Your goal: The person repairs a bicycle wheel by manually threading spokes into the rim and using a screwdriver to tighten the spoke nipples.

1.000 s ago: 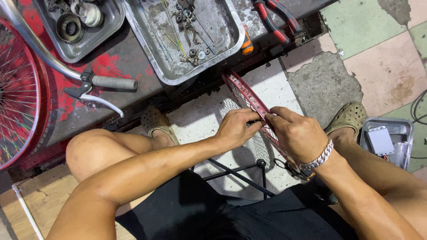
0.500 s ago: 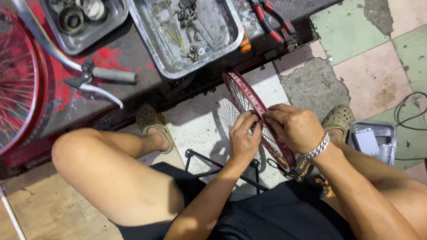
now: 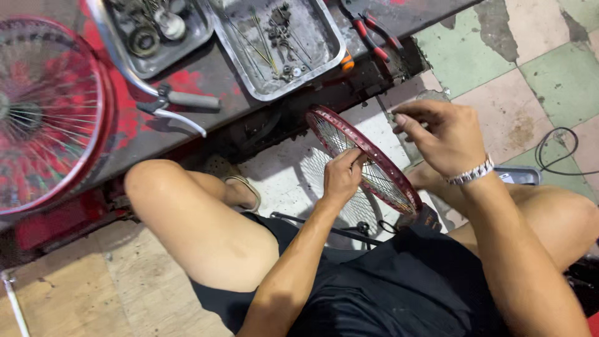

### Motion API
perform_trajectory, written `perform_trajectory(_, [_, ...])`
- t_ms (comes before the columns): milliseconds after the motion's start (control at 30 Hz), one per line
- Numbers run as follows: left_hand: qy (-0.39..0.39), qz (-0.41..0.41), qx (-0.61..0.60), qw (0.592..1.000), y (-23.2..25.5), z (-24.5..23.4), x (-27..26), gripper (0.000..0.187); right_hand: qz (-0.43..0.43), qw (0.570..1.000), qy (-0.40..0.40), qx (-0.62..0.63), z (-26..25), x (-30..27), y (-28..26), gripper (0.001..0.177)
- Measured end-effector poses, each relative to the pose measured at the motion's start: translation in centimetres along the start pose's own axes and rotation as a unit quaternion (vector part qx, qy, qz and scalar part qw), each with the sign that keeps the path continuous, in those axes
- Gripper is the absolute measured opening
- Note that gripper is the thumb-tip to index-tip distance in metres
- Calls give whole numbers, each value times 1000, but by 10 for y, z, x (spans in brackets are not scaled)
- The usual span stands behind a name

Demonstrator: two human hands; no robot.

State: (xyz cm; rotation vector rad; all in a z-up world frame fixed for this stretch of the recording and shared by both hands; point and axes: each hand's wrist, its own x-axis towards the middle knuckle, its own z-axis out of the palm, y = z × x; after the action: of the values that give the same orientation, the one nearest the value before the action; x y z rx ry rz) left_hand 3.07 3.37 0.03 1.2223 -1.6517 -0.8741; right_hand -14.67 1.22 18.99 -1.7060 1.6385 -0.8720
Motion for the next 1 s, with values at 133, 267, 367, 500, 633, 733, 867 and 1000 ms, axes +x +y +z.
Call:
perform_trajectory(133, [-86, -34, -42, 995, -6, -15, 6, 18, 31, 996, 49, 73, 14, -42, -1, 14])
perform_trajectory(267, [-66, 37, -7, 997, 4, -43, 5, 21, 59, 987, 42, 142, 38, -57, 10, 14])
perform_trajectory(367, [-104, 8, -9, 995, 15, -48, 7, 25, 55, 992, 31, 108, 54, -55, 17, 17])
perform_trajectory(500, [-145, 14, 0, 989, 18, -31, 17, 27, 68, 995, 63, -49, 66, -49, 67, 19])
perform_trajectory(633, [-154, -111, -54, 980, -20, -16, 20, 44, 204, 952, 206, -99, 89, -29, 189, 19])
perform_trajectory(733, [-228, -24, 39, 973, -48, 17, 4, 57, 175, 927, 324, -65, 105, -27, 246, 22])
perform_trajectory(867, [-176, -41, 7, 983, -37, 42, -42, 63, 326, 913, 241, 45, 84, -34, 232, 21])
perform_trajectory(1000, [-83, -81, 53, 992, -11, 39, -21, 52, 336, 854, 192, 348, 81, -38, 164, 17])
